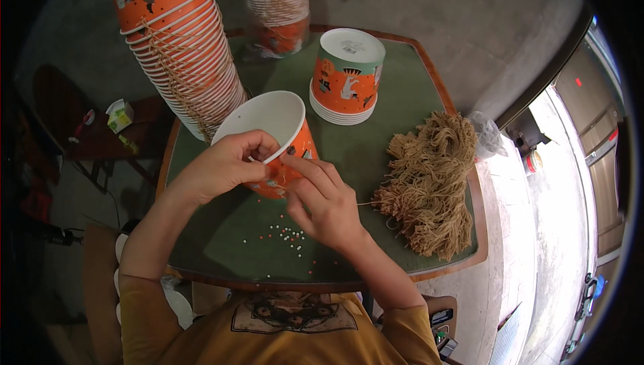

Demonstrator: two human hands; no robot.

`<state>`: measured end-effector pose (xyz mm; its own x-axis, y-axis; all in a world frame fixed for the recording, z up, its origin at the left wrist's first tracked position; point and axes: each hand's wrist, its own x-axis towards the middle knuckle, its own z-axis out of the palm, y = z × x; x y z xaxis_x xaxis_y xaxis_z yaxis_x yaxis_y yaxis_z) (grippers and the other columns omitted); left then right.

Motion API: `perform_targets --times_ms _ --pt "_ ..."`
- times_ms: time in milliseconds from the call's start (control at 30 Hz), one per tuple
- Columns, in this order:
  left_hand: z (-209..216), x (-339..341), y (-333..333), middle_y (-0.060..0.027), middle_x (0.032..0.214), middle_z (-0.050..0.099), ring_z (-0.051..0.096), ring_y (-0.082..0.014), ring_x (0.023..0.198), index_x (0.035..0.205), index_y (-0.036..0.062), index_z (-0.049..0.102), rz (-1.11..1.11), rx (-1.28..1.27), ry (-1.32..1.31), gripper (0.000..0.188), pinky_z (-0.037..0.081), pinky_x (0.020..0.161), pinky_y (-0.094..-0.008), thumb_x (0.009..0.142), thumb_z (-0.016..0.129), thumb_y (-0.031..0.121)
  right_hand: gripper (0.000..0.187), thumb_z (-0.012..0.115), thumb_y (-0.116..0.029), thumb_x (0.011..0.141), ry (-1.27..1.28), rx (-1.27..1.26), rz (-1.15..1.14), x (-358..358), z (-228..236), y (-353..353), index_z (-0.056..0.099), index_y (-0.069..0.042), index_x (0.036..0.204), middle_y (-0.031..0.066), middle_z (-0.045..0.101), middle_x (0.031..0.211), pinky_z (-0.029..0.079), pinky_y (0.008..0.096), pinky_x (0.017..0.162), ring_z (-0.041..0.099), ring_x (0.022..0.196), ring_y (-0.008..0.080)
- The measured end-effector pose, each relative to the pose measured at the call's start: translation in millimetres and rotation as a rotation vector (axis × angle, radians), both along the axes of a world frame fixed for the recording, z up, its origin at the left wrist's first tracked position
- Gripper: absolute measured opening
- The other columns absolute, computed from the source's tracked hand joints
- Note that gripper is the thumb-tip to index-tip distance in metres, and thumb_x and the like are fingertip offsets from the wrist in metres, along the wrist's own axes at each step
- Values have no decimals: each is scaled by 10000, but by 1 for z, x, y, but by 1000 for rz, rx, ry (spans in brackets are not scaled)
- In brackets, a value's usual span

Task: Thread string through holes in paper tubs and stack them.

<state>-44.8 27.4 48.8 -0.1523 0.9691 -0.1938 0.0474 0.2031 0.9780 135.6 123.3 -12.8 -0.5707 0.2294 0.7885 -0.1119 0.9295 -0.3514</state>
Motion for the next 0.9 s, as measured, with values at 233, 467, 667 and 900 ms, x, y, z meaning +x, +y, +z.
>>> perform_targets --times_ms 233,467,667,900 --pt "-4 0 1 28 891 513 496 -52 799 1010 31 564 -37 25 43 227 457 692 -216 795 549 -39 165 672 -38 704 -60 -52 -18 2 -5 6 555 -52 820 67 597 916 533 362 667 608 805 265" --pt "-8 5 2 32 890 490 481 -51 793 1024 42 538 -59 57 20 247 459 698 -215 794 547 -49 164 653 23 693 28 -146 -85 1 3 1 560 -32 816 91 641 957 524 344 664 622 786 274" --pt "-7 3 2 33 889 482 476 -49 799 1025 45 533 -34 42 31 251 469 702 -223 794 545 -52 163 672 -49 696 -29 -13 -75 1 -7 1 573 -51 827 77 620 903 537 343 653 622 784 248" --pt "-12 6 0 34 900 476 468 -50 805 1027 38 528 -62 74 49 252 444 722 -216 792 549 -51 119 647 -4 736 -63 -256 -116 2 0 -2 561 -43 807 88 576 788 506 346 569 602 634 253"
